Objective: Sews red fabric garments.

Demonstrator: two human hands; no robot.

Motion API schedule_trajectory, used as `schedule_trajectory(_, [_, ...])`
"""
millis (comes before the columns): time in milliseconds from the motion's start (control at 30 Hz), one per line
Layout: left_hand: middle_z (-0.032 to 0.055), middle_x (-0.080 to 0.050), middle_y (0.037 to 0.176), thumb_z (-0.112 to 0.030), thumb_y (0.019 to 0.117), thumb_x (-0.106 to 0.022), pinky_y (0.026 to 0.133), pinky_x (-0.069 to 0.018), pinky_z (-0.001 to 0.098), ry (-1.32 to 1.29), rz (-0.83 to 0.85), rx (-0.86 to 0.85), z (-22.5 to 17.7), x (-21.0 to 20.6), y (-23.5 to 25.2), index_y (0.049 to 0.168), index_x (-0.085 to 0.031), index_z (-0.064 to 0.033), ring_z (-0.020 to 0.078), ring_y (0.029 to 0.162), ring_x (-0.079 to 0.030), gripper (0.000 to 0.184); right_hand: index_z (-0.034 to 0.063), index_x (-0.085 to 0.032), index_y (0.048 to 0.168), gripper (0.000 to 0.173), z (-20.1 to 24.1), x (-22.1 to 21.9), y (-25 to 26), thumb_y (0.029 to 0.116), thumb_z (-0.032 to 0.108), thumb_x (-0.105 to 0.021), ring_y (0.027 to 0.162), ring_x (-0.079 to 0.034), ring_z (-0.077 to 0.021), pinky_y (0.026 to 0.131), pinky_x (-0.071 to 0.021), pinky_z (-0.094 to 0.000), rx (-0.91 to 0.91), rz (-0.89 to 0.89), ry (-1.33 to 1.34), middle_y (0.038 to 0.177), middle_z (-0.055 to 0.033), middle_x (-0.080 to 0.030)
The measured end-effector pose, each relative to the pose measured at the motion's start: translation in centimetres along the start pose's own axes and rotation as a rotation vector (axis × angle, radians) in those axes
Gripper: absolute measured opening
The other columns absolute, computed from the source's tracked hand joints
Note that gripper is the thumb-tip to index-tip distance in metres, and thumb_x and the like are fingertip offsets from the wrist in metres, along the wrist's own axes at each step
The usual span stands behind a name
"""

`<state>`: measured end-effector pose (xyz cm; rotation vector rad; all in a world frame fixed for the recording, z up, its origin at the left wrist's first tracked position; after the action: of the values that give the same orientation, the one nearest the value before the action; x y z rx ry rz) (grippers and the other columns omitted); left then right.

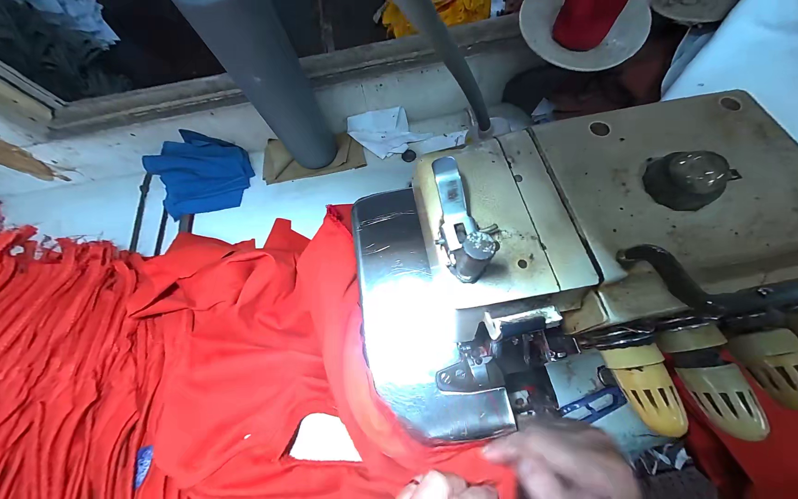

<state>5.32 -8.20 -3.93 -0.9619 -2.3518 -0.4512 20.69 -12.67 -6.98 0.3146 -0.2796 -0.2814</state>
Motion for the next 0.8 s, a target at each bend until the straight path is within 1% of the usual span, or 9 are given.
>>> schedule_trajectory(133, [0.0143,-0.076,0.098,-0.022,0.098,-0.065,0.071,-0.0569,0.0372,0.242,-0.001,-0.116,0.1,-1.2,1.0,0.113,-0.075,-0.0025,0.0259,0.085,-0.073,0.026,0.0059,-0.075,0.096,0.019,-1.7,2.9,-1.0,0.1028,0.012,-0.059,0.083,-0.069,0.0071,0.075,-0.0569,-0.0114,-0.134,-0.205,0.003,0.089,0.0055,-0.078])
schedule_trajectory(300, [0.0074,-0.075,0.083,-0.017,0.0919,-0.067,0.062,-0.0509,0.0299,0.384,-0.15,-0.248,0.3,-1.7,1.1,0.086,-0.074,-0.01,0.0195,0.068,-0.067,0.012,0.0095,-0.077,0.106,0.018,-0.9,2.4,-1.5,0.1039,0.013,-0.06,0.083,-0.069,0.0059,0.075,-0.0576,-0.0132,-0.179,-0.213,0.164,0.093,0.0081,-0.078])
schedule_trajectory(400, [0.0113,-0.075,0.089,-0.015,0.095,-0.061,0.07,-0.0535,0.031,0.221,-0.11,-0.235,-0.2,-0.3,0.9,0.086,-0.072,-0.0077,0.0219,0.08,-0.07,0.016,0.0108,-0.074,0.113,0.018,-0.7,2.1,-1.5,0.1046,0.015,-0.059,0.091,-0.071,0.0025,0.081,-0.0591,-0.0164,-0.175,-0.236,0.223,0.102,0.0077,-0.077])
schedule_trajectory(467, [0.0158,-0.074,0.097,-0.015,0.0987,-0.056,0.088,-0.0526,0.033,0.008,-0.09,-0.197,-0.6,1.3,1.1,0.087,-0.068,-0.0041,0.0231,0.098,-0.069,0.019,0.0114,-0.072,0.116,0.018,-0.3,1.9,-1.4,0.1047,0.015,-0.059,0.093,-0.071,0.0014,0.082,-0.0594,-0.0174,-0.19,-0.249,0.271,0.108,0.0076,-0.076])
schedule_trajectory(533, [0.015,-0.073,0.099,-0.013,0.1014,-0.053,0.096,-0.0506,0.0287,-0.17,-0.098,-0.123,-1.0,3.2,1.8,0.09,-0.06,-0.0019,0.0153,0.106,-0.068,0.017,0.0113,-0.07,0.119,0.02,0.2,1.7,-1.3,0.106,0.017,-0.056,0.092,-0.069,0.0035,0.081,-0.0582,-0.0157,-0.192,-0.234,0.309,0.109,0.0082,-0.075])
schedule_trajectory(567, [0.011,-0.072,0.094,-0.011,0.1027,-0.053,0.09,-0.0533,0.0217,-0.211,-0.11,-0.058,-1.0,4.2,2.2,0.093,-0.06,-0.0004,0.0067,0.098,-0.068,0.016,0.0118,-0.07,0.12,0.021,0.4,1.6,-1.1,0.1071,0.019,-0.054,0.087,-0.067,0.0058,0.078,-0.0569,-0.014,-0.196,-0.22,0.324,0.106,0.0092,-0.074])
schedule_trajectory(633, [0.0012,-0.065,0.078,-0.009,0.102,-0.055,0.068,-0.048,0.0104,-0.234,-0.124,0.048,-1.0,5.7,3.4,0.096,-0.062,0.0015,-0.0069,0.073,-0.059,0.014,0.0118,-0.07,0.12,0.027,0.8,1.3,-0.8,0.1097,0.024,-0.048,0.077,-0.061,0.0085,0.072,-0.0531,-0.0119,-0.204,-0.173,0.354,0.095,0.0101,-0.071])
schedule_trajectory(700, [-0.0058,-0.062,0.073,-0.011,0.1019,-0.056,0.062,-0.0448,0.0067,-0.222,-0.121,0.044,-0.6,6.4,4.3,0.096,-0.063,-0.0019,-0.0118,0.067,-0.054,0.013,0.0108,-0.071,0.117,0.031,1.4,1.0,-0.5,0.11,0.028,-0.047,0.076,-0.061,0.0085,0.072,-0.0523,-0.0118,-0.2,-0.091,0.401,0.089,0.0098,-0.07])
schedule_trajectory(800, [-0.0112,-0.064,0.074,-0.017,0.1014,-0.058,0.061,-0.0468,0.0051,-0.201,-0.122,-0.021,-0.1,7.1,5.1,0.095,-0.065,-0.0088,-0.013,0.068,-0.057,0.013,0.007,-0.068,0.1,0.017,2.2,0.7,0.2,0.1051,0.019,-0.058,0.071,-0.057,0.0116,0.065,-0.0474,-0.0073,-0.15,-0.01,0.392,0.08,0.009,-0.067])
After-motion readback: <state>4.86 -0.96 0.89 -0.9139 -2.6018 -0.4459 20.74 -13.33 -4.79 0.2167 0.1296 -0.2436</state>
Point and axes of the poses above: each hand's wrist, its own y-axis towards the middle knuckle, its own x-axis out of the back of the hand, z = x × y, the point moved 6 cm from there along y, towards the middle knuckle
